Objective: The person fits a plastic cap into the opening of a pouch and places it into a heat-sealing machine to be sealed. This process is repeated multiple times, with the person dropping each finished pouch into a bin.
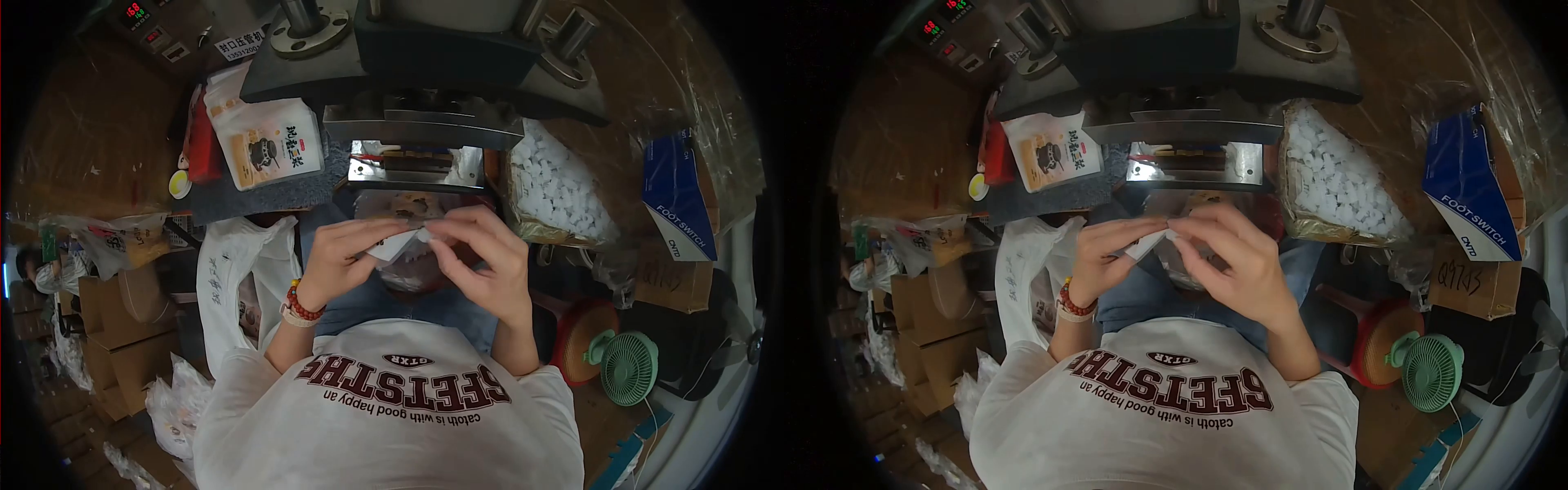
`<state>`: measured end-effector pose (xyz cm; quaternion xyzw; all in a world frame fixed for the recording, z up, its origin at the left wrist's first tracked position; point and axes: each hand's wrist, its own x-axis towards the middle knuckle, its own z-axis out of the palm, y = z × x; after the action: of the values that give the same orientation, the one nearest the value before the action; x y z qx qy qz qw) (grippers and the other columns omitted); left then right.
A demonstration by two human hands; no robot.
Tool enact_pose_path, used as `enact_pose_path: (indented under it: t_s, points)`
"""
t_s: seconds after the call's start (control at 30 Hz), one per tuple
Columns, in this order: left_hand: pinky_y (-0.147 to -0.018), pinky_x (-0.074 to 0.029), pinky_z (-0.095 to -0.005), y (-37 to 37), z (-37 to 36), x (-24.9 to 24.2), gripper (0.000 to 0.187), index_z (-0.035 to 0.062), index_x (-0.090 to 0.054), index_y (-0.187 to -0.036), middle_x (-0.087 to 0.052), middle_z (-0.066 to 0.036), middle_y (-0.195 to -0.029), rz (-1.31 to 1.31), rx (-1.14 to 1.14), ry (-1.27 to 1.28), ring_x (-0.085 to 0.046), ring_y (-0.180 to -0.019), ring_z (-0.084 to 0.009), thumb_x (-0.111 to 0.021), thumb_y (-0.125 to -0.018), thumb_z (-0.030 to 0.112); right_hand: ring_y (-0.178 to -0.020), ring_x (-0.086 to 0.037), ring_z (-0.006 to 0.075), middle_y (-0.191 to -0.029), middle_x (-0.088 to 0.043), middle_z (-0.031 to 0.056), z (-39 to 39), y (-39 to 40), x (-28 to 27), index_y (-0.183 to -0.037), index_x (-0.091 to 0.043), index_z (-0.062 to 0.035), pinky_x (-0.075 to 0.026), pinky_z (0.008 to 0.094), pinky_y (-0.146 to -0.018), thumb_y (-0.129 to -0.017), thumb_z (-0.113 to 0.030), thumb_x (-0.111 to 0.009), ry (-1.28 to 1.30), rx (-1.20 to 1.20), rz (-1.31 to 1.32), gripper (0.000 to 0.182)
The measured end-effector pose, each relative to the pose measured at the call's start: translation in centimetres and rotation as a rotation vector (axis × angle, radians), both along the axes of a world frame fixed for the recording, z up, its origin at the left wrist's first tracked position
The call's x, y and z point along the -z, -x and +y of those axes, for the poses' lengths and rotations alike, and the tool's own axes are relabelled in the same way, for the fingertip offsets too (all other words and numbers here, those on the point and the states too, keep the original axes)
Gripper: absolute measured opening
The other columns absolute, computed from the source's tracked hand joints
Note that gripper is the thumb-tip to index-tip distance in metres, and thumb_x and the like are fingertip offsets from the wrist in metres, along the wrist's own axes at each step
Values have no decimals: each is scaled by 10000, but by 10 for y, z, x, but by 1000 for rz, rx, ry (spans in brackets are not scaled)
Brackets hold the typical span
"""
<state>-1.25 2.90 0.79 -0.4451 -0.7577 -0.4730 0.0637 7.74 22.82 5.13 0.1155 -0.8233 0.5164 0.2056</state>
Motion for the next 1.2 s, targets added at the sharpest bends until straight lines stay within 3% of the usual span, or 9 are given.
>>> enact_pose_path:
  t_s: [0.3, 0.33, 0.43, 0.53, 0.67, 0.8, 0.87, 0.93, 1.2]
  points:
    - [-630, -517, -232, 24, 41, 48, 236, -51, -689, -900, -703, -92, -841, -1320, -70, -234, -652, -755, -89, -690, -882, 184, -629, -498, 95, -998, -618, 84, 51, 15, 12, -1109, -611, -13, -423, 239, -581, -849, -91, -676, -234, 684, -78, 280]
    - [-630, -517, -232, 29, 45, 44, 236, -51, -689, -900, -703, -92, -841, -1322, -71, -235, -652, -755, -89, -690, -882, 184, -712, -588, 250, -1026, -616, 124, 58, 15, 8, -1105, -606, -27, -484, 330, -648, -847, -100, -661, -257, 765, -201, 274]
    - [-683, -547, -254, 44, 52, 43, 236, -51, -653, -1007, -695, -118, -965, -1439, 19, -445, -675, -796, -133, -685, -874, 142, -787, -622, 324, -991, -639, 140, 91, 25, 54, -1056, -629, -18, -490, 392, -676, -862, -102, -627, -777, 882, -146, 212]
    - [-692, -542, -272, 41, 58, 39, 246, -53, -658, -983, -698, -105, -958, -1481, -48, -451, -674, -821, -139, -679, -882, 170, -828, -624, 370, -949, -652, 160, 94, 33, 74, -1014, -646, -8, -489, 425, -700, -868, -117, -612, -621, 791, -262, 185]
    - [-683, -533, -269, 53, 40, 37, 264, -10, -678, -988, -712, -84, -913, -1291, -33, -208, -679, -830, -143, -690, -873, 227, -797, -618, 366, -930, -643, 179, 97, 31, 75, -1010, -652, -12, -496, 403, -705, -863, -108, -625, -463, 716, -272, 178]
    - [-1065, -288, -522, 68, -12, 36, 701, 156, -467, -1371, -520, -103, -1357, 365, -896, 589, -509, -1233, -272, -718, -789, 455, -741, -606, 186, -889, -666, 106, 87, 18, 73, -1096, -639, 9, -485, 288, -693, -876, -75, -646, -35, 792, -139, 236]
    - [-1103, -97, -599, 69, -49, 57, 852, 168, -325, -1454, -356, -78, -1491, 276, -825, 646, -358, -1357, -273, -692, -769, 516, -743, -579, 104, -908, -673, 66, 72, 8, 68, -1149, -625, 20, -471, 233, -706, -885, -64, -648, 253, 739, -129, 278]
    - [-1108, -175, -549, 62, -68, 65, 830, 171, -348, -1447, -391, -70, -1472, 296, -528, 723, -389, -1339, -263, -717, -757, 447, -762, -571, 91, -925, -660, 36, 42, 5, 52, -1178, -612, 41, -461, 218, -717, -883, -59, -660, 687, 423, -107, 315]
    - [-835, -521, -342, 16, -56, 35, 346, 44, -713, -983, -714, -85, -981, -414, -513, 6, -674, -965, -263, -560, -695, -72, -790, -578, 94, -958, -641, 55, -32, 23, 31, -1152, -640, 24, -473, 222, -717, -844, 2, -663, 788, -25, -150, 309]
